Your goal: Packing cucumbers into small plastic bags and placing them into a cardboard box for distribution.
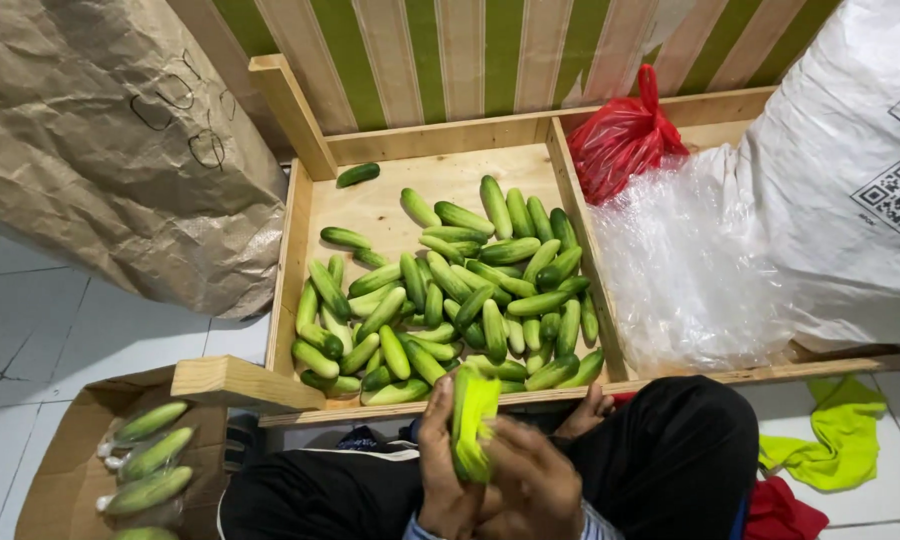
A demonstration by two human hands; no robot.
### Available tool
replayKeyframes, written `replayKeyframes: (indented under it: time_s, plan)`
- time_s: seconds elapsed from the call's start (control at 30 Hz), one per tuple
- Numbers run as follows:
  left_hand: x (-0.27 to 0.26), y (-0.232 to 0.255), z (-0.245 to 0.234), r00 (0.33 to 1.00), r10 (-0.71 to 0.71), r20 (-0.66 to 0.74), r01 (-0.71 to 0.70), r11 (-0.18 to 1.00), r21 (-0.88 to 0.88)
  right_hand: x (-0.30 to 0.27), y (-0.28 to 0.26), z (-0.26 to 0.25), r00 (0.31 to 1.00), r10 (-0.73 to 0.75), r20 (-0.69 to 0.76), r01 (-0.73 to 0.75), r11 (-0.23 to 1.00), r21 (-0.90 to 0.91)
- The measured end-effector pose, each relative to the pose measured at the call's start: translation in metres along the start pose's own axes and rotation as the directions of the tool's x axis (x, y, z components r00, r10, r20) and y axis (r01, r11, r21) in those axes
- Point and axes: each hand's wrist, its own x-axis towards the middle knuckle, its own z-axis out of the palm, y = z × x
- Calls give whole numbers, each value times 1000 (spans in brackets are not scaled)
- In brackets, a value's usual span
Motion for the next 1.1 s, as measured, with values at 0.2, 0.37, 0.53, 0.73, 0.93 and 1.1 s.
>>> replayKeyframes:
  time_s: [0.2,0.37,0.53,0.73,0.93,1.1]
  plan:
    - [-28,-1,3,957,-50,287,49,999,11,5,27,-9,998,-43,43,40,996,74]
    - [5,-36,-29,984,-7,180,17,998,-58,28,30,-2,995,94,-45,-99,989,-112]
    - [14,-10,-37,985,-7,175,5,1000,10,-28,-8,25,976,174,-128,-118,925,361]
    - [-12,-13,-27,963,-12,269,5,1000,27,-1,27,7,998,60,-28,-57,995,87]
    - [23,-28,-54,999,-23,41,28,994,-102,-9,18,8,995,35,88,-44,994,103]
    - [43,-18,-81,977,-66,203,60,998,37,-34,-15,24,993,111,49,-119,964,239]
